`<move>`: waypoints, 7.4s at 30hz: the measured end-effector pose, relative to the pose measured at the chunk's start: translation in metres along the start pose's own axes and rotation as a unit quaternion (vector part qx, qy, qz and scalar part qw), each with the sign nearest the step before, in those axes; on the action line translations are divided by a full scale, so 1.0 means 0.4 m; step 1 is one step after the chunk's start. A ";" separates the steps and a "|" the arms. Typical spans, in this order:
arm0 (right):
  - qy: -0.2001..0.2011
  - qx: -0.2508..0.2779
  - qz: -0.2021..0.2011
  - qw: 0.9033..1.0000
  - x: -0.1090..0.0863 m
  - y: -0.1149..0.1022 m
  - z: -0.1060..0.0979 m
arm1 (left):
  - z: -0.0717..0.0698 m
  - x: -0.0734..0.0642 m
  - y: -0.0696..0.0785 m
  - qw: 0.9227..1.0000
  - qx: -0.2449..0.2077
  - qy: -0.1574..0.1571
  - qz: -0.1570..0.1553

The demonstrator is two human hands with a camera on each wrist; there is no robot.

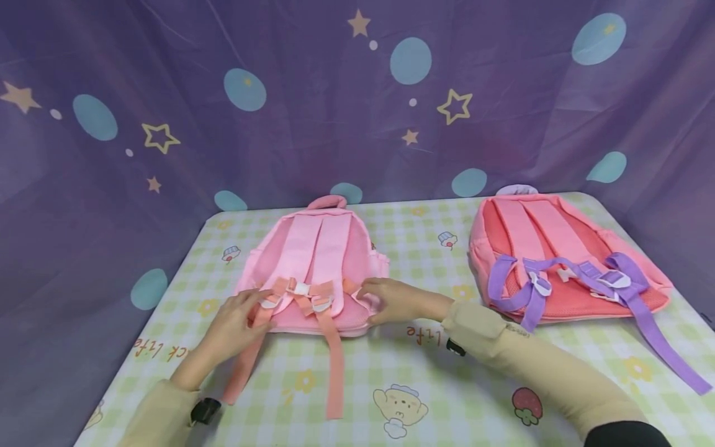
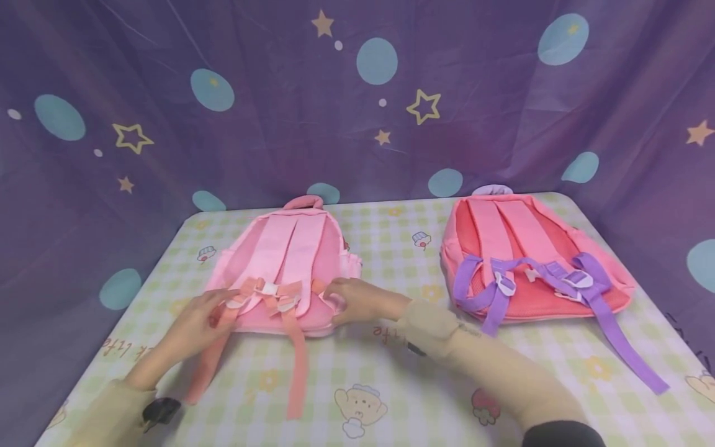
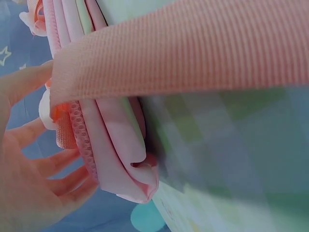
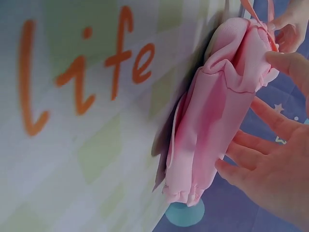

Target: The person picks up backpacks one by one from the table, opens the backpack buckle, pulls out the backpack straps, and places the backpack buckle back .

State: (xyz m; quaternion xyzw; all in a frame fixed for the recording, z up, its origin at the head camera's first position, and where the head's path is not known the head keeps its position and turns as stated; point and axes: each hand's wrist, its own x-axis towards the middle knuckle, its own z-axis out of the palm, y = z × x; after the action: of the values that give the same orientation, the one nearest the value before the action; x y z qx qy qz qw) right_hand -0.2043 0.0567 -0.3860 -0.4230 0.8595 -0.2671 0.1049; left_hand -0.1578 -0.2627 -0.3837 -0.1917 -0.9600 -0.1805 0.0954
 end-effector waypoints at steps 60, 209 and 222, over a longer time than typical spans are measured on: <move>0.002 0.030 0.089 0.996 -0.250 0.144 -0.119 | 0.107 0.116 0.197 0.994 -0.011 -0.069 0.082; 0.155 0.007 0.067 0.986 -0.025 0.074 -0.109 | 0.164 0.308 0.284 0.977 -0.179 -0.044 0.111; 0.151 -0.078 0.015 0.985 -0.029 0.075 -0.109 | 0.162 0.309 0.287 0.976 -0.145 -0.029 0.161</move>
State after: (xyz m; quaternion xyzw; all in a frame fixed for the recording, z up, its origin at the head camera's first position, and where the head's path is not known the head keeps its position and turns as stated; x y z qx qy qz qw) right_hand -0.2349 0.0971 -0.3665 -0.3717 0.8900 -0.2584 -0.0552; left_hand -0.2314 -0.0977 -0.3763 -0.3604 -0.8825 -0.2946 0.0668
